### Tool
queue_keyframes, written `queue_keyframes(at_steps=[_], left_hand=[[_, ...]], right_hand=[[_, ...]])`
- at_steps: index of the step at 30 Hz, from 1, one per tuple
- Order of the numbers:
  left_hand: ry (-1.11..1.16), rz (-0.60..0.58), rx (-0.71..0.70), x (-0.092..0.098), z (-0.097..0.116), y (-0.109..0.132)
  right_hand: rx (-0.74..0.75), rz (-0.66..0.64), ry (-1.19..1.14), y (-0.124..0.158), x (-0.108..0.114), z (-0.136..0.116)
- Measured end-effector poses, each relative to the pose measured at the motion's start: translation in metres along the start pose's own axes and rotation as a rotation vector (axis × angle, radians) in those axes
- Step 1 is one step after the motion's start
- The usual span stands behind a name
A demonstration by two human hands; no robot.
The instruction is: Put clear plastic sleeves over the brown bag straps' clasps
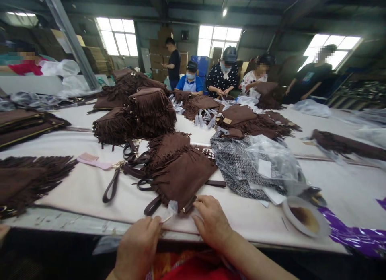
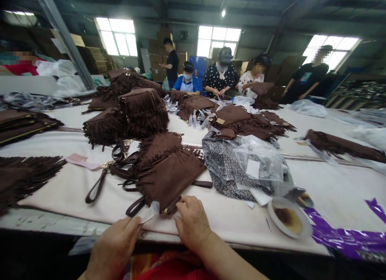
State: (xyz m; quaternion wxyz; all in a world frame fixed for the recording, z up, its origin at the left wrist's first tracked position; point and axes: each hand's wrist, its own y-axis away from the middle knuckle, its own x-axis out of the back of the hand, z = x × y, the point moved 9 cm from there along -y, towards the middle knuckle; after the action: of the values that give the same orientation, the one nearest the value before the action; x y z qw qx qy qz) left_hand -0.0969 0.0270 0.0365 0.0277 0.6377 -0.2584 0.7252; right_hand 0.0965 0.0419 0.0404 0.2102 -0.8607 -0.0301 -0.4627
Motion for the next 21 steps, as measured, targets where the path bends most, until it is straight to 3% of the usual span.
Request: queue_keyframes(at_steps=[5, 10, 14, 17, 21], left_hand=[[0.179, -0.087, 0.107, 0.000, -0.022, -0.013], [0.106, -0.071, 0.107, -0.006, -0.003, -0.031], [0.012, -0.104, 0.044, -0.027, 0.008, -0.059], [0.020, -0.099, -0.008, -0.038, 0.008, -0.088], [0.044, -0.029, 0.007, -0.033, 0.012, -0.112]], right_hand=[[-0.026, -0.070, 0.093, -0.002, -0.022, 0.005], [0.038, -0.167, 0.180, -0.017, -0.032, -0.004], [0.048, -0.253, 0.229, -0.023, -0.039, -0.002], [-0.175, -0.280, 0.146, -0.030, -0.041, 0.022], [-0.490, -0.278, -0.136, -0.038, -0.044, 0.053]])
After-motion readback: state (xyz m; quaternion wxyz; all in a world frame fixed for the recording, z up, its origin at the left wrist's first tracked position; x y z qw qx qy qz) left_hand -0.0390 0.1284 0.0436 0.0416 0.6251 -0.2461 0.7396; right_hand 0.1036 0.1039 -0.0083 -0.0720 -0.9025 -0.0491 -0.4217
